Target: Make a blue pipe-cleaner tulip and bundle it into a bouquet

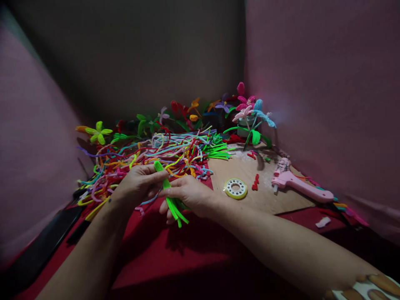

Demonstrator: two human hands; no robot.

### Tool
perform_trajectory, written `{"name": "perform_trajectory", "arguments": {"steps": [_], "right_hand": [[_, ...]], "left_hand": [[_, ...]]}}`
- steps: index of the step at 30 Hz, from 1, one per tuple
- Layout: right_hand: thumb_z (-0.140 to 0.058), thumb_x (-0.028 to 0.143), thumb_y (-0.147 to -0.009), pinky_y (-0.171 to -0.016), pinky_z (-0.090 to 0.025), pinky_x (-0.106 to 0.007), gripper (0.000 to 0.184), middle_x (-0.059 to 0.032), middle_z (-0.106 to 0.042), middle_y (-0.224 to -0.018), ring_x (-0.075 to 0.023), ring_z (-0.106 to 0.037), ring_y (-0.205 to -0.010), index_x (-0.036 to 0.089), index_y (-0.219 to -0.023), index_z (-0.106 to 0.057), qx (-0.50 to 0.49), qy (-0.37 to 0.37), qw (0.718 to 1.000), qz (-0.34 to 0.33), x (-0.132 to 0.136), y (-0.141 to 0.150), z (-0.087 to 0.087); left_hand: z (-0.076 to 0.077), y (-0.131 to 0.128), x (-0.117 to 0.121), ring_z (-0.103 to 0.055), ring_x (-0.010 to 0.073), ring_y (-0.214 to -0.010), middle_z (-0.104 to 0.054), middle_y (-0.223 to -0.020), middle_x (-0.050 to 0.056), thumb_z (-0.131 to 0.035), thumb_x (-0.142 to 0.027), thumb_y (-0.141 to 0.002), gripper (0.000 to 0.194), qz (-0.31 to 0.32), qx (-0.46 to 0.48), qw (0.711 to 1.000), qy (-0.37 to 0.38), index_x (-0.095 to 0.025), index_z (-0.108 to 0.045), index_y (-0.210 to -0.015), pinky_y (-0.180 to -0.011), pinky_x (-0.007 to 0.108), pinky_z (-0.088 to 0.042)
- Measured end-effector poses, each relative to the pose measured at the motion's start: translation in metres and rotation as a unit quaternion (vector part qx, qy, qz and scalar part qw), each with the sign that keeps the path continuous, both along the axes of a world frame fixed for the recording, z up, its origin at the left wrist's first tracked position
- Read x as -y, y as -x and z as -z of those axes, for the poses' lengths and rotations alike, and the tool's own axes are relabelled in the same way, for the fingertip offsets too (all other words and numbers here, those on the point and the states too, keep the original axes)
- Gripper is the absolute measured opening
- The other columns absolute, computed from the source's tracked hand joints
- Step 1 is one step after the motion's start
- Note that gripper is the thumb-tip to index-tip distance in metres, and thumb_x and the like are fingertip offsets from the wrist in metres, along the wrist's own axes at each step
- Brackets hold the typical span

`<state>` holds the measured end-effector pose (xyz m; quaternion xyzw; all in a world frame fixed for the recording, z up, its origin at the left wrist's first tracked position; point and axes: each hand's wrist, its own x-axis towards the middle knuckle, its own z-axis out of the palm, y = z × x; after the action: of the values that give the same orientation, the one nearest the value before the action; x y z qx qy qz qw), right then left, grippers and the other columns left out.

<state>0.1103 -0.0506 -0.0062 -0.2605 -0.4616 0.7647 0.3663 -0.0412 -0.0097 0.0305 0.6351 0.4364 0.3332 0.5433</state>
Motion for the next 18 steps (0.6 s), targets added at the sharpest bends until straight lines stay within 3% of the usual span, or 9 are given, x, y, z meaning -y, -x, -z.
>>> {"name": "perform_trajectory", "arguments": {"steps": [3, 6, 11, 13, 16, 18], "right_hand": [[-0.055, 0.029, -0.077, -0.044, -0.046, -0.022, 0.017, -0.0014, -0.062, -0.057, -0.0107, -0.056, -0.042, 0.012, -0.081, -0.055, 0.033, -0.021, 0.999, -0.008, 0.000, -0.001, -0.003], [-0.043, 0.023, -0.083, -0.051, -0.046, -0.022, 0.016, -0.0015, -0.061, -0.060, -0.0091, -0.056, -0.048, 0.013, -0.074, -0.052, 0.120, -0.103, 0.987, -0.016, -0.001, -0.004, -0.007], [-0.052, 0.020, -0.078, -0.053, -0.037, -0.020, 0.014, 0.0025, -0.053, -0.060, -0.0072, -0.044, -0.052, 0.015, -0.065, -0.050, 0.270, -0.297, 0.912, 0.088, -0.003, -0.007, -0.013], [-0.047, 0.022, -0.081, -0.054, -0.039, -0.021, 0.015, 0.0012, -0.055, -0.062, -0.0081, -0.047, -0.053, 0.014, -0.069, -0.052, 0.241, -0.278, 0.926, 0.088, -0.003, -0.005, -0.012], [-0.041, 0.028, -0.084, -0.058, -0.045, -0.026, 0.023, -0.0020, -0.060, -0.060, -0.0115, -0.057, -0.054, 0.012, -0.076, -0.057, 0.122, -0.156, 0.978, 0.058, -0.003, 0.000, -0.007], [-0.051, 0.032, -0.078, -0.056, -0.047, -0.027, 0.022, -0.0024, -0.061, -0.055, -0.0129, -0.059, -0.050, 0.011, -0.075, -0.057, 0.054, -0.083, 0.992, 0.076, -0.004, 0.003, -0.003]], "left_hand": [[-0.001, -0.005, 0.003, -0.035, 0.0038, -0.028, -0.046, -0.036, -0.004, -0.069, -0.030, -0.065, 0.027, -0.008, 0.011, 1.000, -0.001, -0.014, -0.051, -0.053, -0.030, 0.015, -0.021], [-0.001, -0.007, 0.004, -0.032, 0.0029, -0.028, -0.044, -0.035, -0.005, -0.069, -0.029, -0.064, 0.026, -0.017, 0.016, 1.000, 0.008, -0.014, -0.051, -0.052, -0.030, 0.015, -0.019], [-0.003, -0.010, 0.007, -0.030, 0.0017, -0.029, -0.040, -0.035, -0.006, -0.069, -0.027, -0.063, 0.029, -0.045, 0.037, 0.998, -0.007, -0.014, -0.047, -0.049, -0.031, 0.014, -0.018], [-0.002, -0.011, 0.008, -0.031, 0.0016, -0.030, -0.041, -0.037, -0.006, -0.070, -0.027, -0.062, 0.028, -0.045, 0.052, 0.998, -0.001, -0.014, -0.048, -0.051, -0.032, 0.014, -0.020], [0.003, -0.012, 0.007, -0.033, 0.0016, -0.032, -0.044, -0.042, -0.006, -0.071, -0.027, -0.062, 0.025, -0.035, 0.074, 0.997, 0.012, -0.014, -0.050, -0.055, -0.033, 0.015, -0.022], [0.007, -0.013, 0.005, -0.034, 0.0018, -0.034, -0.046, -0.044, -0.005, -0.071, -0.027, -0.062, 0.025, -0.025, 0.082, 0.996, 0.012, -0.014, -0.051, -0.057, -0.034, 0.015, -0.022]]}}
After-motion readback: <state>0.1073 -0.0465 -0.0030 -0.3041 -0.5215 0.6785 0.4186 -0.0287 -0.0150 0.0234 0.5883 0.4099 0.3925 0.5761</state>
